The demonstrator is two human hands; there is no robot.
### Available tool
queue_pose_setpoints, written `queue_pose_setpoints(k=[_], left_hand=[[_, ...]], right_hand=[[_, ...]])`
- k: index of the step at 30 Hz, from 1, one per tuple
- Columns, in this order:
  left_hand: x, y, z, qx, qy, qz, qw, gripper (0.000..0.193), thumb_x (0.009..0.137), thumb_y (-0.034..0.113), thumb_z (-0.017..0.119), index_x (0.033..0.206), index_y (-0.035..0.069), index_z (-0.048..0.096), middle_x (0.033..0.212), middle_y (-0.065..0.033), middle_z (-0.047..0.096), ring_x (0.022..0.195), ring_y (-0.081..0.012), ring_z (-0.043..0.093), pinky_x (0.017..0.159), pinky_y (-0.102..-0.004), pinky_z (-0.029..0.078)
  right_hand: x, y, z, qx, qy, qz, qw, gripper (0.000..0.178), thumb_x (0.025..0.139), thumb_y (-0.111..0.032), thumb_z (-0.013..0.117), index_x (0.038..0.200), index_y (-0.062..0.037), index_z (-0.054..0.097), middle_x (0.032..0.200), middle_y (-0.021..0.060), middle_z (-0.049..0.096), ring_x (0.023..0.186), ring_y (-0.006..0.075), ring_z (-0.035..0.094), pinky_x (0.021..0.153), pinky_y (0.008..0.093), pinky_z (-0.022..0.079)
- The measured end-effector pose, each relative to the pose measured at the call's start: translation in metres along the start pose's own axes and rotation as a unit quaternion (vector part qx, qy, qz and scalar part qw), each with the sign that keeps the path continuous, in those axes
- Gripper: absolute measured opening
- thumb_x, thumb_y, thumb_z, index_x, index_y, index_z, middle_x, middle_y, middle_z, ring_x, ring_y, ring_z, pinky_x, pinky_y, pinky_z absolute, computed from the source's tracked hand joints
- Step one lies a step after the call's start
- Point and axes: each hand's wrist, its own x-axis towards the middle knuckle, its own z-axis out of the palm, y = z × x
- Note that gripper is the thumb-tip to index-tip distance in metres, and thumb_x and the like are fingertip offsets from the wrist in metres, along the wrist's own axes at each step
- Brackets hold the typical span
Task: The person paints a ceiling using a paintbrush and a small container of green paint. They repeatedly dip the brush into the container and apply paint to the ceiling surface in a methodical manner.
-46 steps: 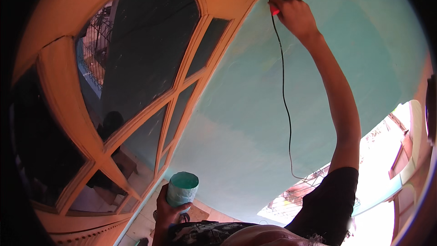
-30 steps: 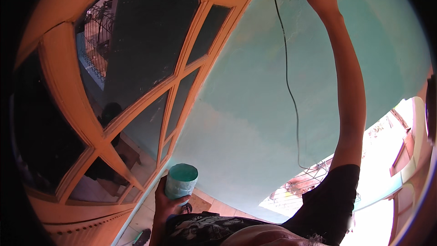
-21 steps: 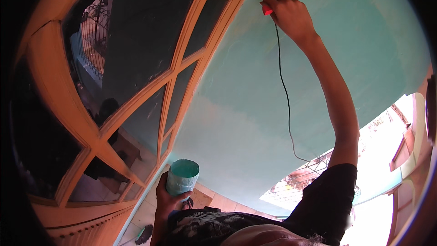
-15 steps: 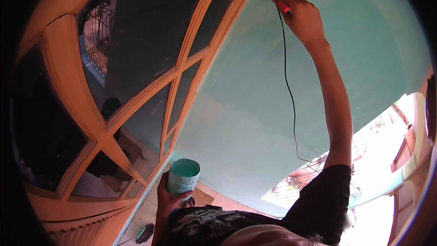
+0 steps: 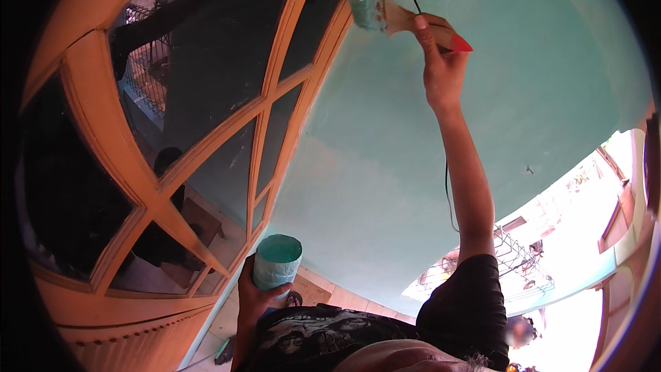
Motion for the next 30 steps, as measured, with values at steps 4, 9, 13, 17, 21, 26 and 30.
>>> queue_pose_setpoints(k=[4,9,13,17,21,26,30], left_hand=[[0.0,0.002,0.0,-0.006,0.002,-0.012,1.0,0.083,0.059,0.018,0.095,0.129,0.003,0.054,0.116,-0.0126,0.067,0.107,-0.0254,0.066,0.092,-0.0405,0.053],[-0.003,-0.005,0.0,0.015,0.017,-0.019,1.0,0.083,0.058,0.02,0.096,0.129,0.004,0.055,0.116,-0.0127,0.067,0.107,-0.0256,0.066,0.092,-0.0404,0.053],[-0.002,-0.001,0.0,0.02,0.018,-0.013,1.0,0.083,0.058,0.02,0.096,0.129,0.004,0.055,0.116,-0.0125,0.067,0.107,-0.026,0.066,0.093,-0.0408,0.053],[0.001,0.002,0.001,-0.001,0.011,-0.018,1.0,0.083,0.059,0.02,0.095,0.129,0.004,0.055,0.116,-0.0123,0.067,0.107,-0.026,0.066,0.093,-0.0408,0.053],[0.003,-0.004,0.003,-0.018,0.007,-0.018,1.0,0.082,0.06,0.02,0.096,0.129,0.004,0.055,0.117,-0.012,0.066,0.107,-0.0258,0.066,0.093,-0.0409,0.053],[0.006,-0.009,0.004,-0.006,0.004,-0.008,1.0,0.082,0.059,0.019,0.096,0.129,0.004,0.055,0.116,-0.0118,0.066,0.108,-0.0253,0.066,0.093,-0.0411,0.053],[0.006,-0.008,0.005,-0.007,0.004,-0.009,1.0,0.082,0.059,0.018,0.096,0.128,0.004,0.055,0.116,-0.0118,0.066,0.107,-0.0248,0.066,0.093,-0.041,0.053]], right_hand=[[-0.022,0.021,0.005,-0.004,-0.05,0.072,0.996,0.023,0.099,-0.021,0.07,0.093,0.0008,0.076,0.104,0.012,0.073,0.097,0.0185,0.064,0.087,0.0298,0.049],[-0.021,0.04,-0.02,-0.291,-0.06,-0.157,0.942,0.013,0.099,-0.015,0.067,0.098,-0.0088,0.078,0.112,-0.0008,0.077,0.108,0.0168,0.071,0.118,0.066,-0.012],[0.001,0.027,-0.035,-0.426,-0.051,-0.271,0.861,0.008,0.093,-0.016,0.074,0.1,-0.0157,0.077,0.112,-0.0063,0.076,0.105,0.0134,0.071,0.118,0.0679,-0.006],[0.03,0.015,-0.035,-0.512,-0.015,-0.385,0.768,0.02,0.088,-0.021,0.077,0.107,-0.0218,0.072,0.112,-0.0096,0.074,0.102,0.0126,0.07,0.112,0.0778,0.014],[0.061,0.003,-0.03,-0.623,-0.043,-0.422,0.657,0.017,0.09,-0.022,0.074,0.106,-0.0207,0.07,0.117,-0.0079,0.073,0.106,0.0102,0.07,0.119,0.0703,0.012],[0.107,0.008,-0.017,-0.68,-0.077,-0.395,0.613,0.011,0.09,-0.024,0.068,0.098,-0.0163,0.069,0.128,0.0022,0.07,0.122,0.0156,0.065,0.118,0.078,0.008],[0.118,0.023,-0.005,-0.699,-0.101,-0.401,0.583,0.013,0.089,-0.022,0.069,0.099,-0.0149,0.07,0.128,0.0048,0.069,0.12,0.0198,0.065,0.119,0.0748,0.016]])
